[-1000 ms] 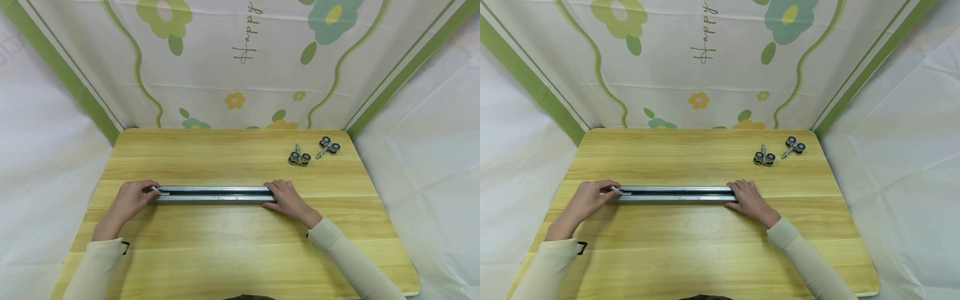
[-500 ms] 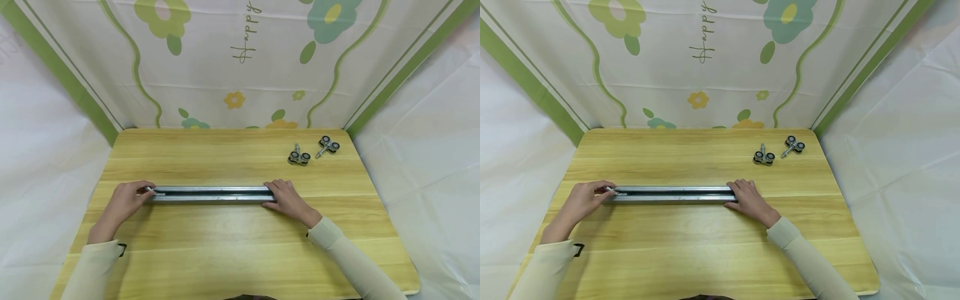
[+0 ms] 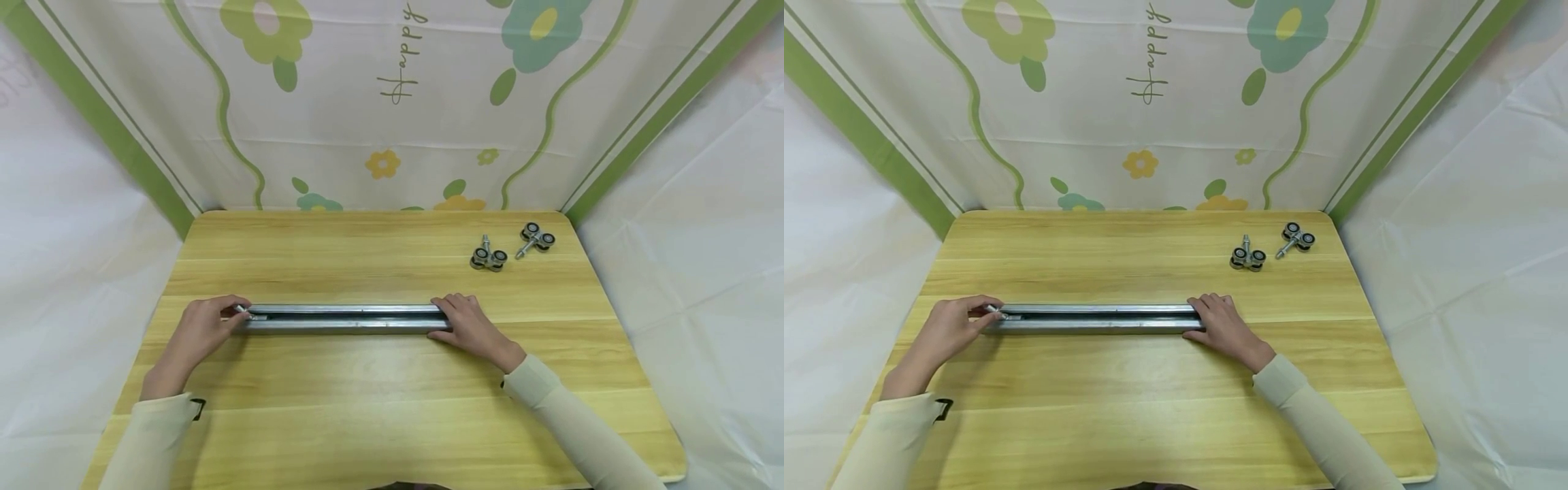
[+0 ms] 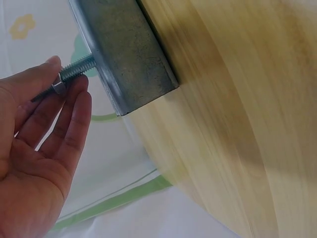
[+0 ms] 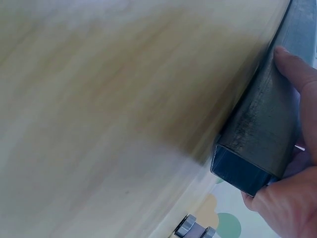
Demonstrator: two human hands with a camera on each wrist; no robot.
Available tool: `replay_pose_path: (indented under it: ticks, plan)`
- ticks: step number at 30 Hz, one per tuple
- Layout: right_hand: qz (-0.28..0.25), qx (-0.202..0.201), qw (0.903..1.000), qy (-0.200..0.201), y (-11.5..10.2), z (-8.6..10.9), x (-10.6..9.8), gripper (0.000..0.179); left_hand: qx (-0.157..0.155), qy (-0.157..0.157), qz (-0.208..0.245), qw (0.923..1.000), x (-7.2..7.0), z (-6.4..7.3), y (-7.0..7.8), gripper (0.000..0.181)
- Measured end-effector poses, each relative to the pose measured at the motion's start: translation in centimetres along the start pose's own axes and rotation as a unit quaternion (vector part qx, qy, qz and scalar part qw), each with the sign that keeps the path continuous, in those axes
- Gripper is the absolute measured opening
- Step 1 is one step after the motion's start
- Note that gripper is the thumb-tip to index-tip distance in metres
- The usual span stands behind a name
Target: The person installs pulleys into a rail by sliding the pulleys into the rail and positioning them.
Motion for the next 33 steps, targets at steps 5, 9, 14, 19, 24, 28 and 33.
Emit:
replay_pose_path:
  ticks: [5,9,14,19,24,28,33]
  plan:
    - [-0.002,-0.003,1.0,-0.002,0.0,0.0,-0.1,0.071,-0.007,-0.01,0.004,0.9999,0.1,0.0,-0.1,0.018]
    - [-0.003,-0.006,0.9998,-0.017,0.1,-0.3,-0.3,0.072,0.001,-0.007,0.005,1.0,0.2,0.0,-0.2,0.024]
    - [-0.014,0.003,0.9981,-0.059,0.1,-0.6,-1.0,0.073,0.015,0.002,0.008,0.9999,0.2,0.0,-0.1,0.038]
    - [-0.023,0.02,0.9946,-0.099,0.1,-1.1,-1.9,0.073,0.003,-0.015,0.011,0.9998,0.3,-0.2,-0.2,0.061]
    - [-0.022,0.018,0.9943,-0.103,0.5,-1.8,-3.3,0.074,-0.018,-0.065,0.028,0.9973,0.3,-0.2,-0.9,0.091]
    - [-0.021,0.022,0.9978,-0.06,1.3,-2.8,-5.5,0.069,-0.023,-0.086,0.042,0.9952,0.6,-0.2,-1.7,0.103]
    - [-0.022,0.068,0.9973,-0.015,2.9,-4.5,-8.8,0.063,-0.022,-0.113,0.054,0.9918,1.3,-0.1,-2.4,0.108]
Point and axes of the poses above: each hand's wrist, its own z-axis away from the middle knuckle, its own x-axis out of the palm, y = z × x, the point moved 2 cm from there along -z, towards the middle knuckle, and after that the axes turned 10 degrees about -z, right-handed, at the moved point
